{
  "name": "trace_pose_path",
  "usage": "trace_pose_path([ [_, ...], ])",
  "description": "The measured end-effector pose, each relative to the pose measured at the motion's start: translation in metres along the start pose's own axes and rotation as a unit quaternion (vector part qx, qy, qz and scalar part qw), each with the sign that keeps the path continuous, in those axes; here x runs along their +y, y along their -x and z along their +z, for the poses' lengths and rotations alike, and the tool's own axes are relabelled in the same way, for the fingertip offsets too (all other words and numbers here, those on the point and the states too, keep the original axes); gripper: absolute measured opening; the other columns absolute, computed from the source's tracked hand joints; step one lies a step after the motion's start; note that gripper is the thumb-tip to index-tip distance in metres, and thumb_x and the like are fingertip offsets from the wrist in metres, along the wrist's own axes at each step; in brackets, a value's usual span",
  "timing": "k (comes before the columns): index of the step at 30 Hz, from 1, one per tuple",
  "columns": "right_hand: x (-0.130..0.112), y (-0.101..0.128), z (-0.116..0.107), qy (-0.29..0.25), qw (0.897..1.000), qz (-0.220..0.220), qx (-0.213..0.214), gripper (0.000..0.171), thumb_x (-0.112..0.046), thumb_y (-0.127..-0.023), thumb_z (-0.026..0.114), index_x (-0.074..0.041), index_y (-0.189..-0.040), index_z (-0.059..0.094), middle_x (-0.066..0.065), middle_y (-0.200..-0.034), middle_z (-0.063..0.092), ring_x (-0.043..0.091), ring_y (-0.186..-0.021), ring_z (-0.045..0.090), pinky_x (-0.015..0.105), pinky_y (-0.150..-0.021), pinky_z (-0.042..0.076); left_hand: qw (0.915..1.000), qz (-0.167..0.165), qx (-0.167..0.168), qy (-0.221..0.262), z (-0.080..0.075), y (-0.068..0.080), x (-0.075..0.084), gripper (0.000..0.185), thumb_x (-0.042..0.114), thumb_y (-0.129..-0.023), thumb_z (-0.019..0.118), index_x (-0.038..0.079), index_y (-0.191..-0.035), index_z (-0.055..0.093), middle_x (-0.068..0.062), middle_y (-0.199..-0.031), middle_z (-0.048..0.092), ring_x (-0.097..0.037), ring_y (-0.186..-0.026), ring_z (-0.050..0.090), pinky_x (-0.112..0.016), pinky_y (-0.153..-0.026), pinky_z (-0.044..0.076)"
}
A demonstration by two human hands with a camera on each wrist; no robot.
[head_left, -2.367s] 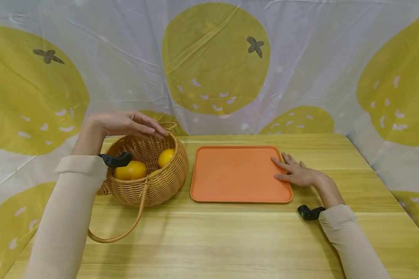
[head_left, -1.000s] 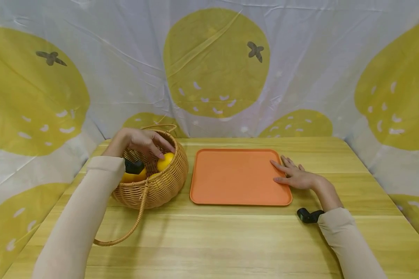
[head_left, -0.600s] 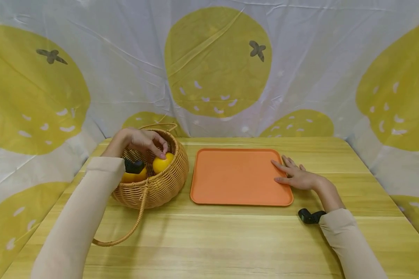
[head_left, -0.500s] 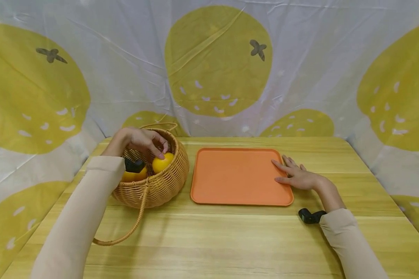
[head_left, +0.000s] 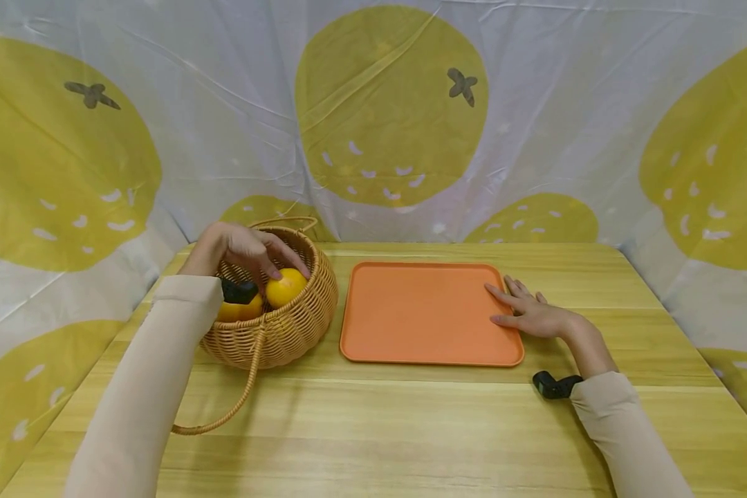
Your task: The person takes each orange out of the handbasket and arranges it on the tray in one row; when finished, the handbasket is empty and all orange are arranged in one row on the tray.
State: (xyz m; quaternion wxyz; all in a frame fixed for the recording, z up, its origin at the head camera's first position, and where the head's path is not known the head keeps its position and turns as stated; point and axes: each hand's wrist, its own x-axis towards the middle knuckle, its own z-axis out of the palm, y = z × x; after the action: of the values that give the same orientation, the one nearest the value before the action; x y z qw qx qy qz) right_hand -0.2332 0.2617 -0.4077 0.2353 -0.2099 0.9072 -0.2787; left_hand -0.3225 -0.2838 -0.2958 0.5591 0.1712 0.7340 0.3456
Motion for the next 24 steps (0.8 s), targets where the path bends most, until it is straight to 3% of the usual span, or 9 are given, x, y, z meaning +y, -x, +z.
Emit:
trace_pose_path([
  [6,0.0004,-0.0002,0.0001,-0.002,1.000,-0.001,-0.001,0.081,-0.043,-0.106,0.055,-0.007,-0.166,0.014,0.031,-0.169,-0.015,0.053,-0.155,-0.017,0.075,-0.116,-0.013,0.9986,-0.032,0.042,0.001,0.0055,-0.0036,0.0008,0.033,0.012,-0.101,0.066,0.011,-0.133,0.059,-0.010,-0.134,0.051,-0.023,-0.107,0.061,-0.043,-0.094,0.056],
  [9,-0.0002,0.0001,0.0009,-0.003,1.000,-0.002,-0.001,0.080,-0.042,-0.107,0.054,-0.006,-0.166,0.014,0.031,-0.169,-0.015,0.053,-0.155,-0.017,0.075,-0.116,-0.013,0.9969,-0.046,0.064,-0.007,0.0066,-0.0047,0.0007,0.032,0.012,-0.099,0.070,0.009,-0.128,0.058,-0.011,-0.134,0.049,-0.023,-0.105,0.059,-0.042,-0.092,0.056],
  [16,-0.0005,0.0012,0.0010,-0.003,1.000,-0.004,0.001,0.081,-0.042,-0.107,0.055,-0.006,-0.166,0.014,0.032,-0.169,-0.015,0.053,-0.155,-0.017,0.075,-0.116,-0.013,0.9977,-0.050,0.040,-0.020,0.0048,-0.0024,0.0014,0.054,0.012,-0.100,0.066,0.017,-0.153,0.053,-0.012,-0.161,0.038,-0.023,-0.130,0.054,-0.047,-0.107,0.050],
  [20,-0.0003,0.0009,0.0013,0.000,1.000,-0.005,0.001,0.080,-0.042,-0.107,0.054,-0.006,-0.166,0.014,0.031,-0.169,-0.015,0.053,-0.155,-0.017,0.075,-0.116,-0.013,0.9975,-0.055,0.038,-0.022,0.0058,-0.0031,0.0026,0.046,0.014,-0.101,0.066,0.015,-0.146,0.059,-0.011,-0.150,0.051,-0.023,-0.124,0.057,-0.046,-0.105,0.052],
  [24,-0.0003,0.0007,0.0011,0.001,1.000,-0.005,0.001,0.080,-0.042,-0.107,0.054,-0.006,-0.166,0.014,0.031,-0.169,-0.015,0.053,-0.155,-0.017,0.075,-0.116,-0.013,0.9966,-0.061,0.052,-0.021,0.0082,-0.0043,0.0034,0.044,0.015,-0.100,0.068,0.013,-0.143,0.060,-0.011,-0.143,0.052,-0.023,-0.116,0.059,-0.042,-0.099,0.054],
])
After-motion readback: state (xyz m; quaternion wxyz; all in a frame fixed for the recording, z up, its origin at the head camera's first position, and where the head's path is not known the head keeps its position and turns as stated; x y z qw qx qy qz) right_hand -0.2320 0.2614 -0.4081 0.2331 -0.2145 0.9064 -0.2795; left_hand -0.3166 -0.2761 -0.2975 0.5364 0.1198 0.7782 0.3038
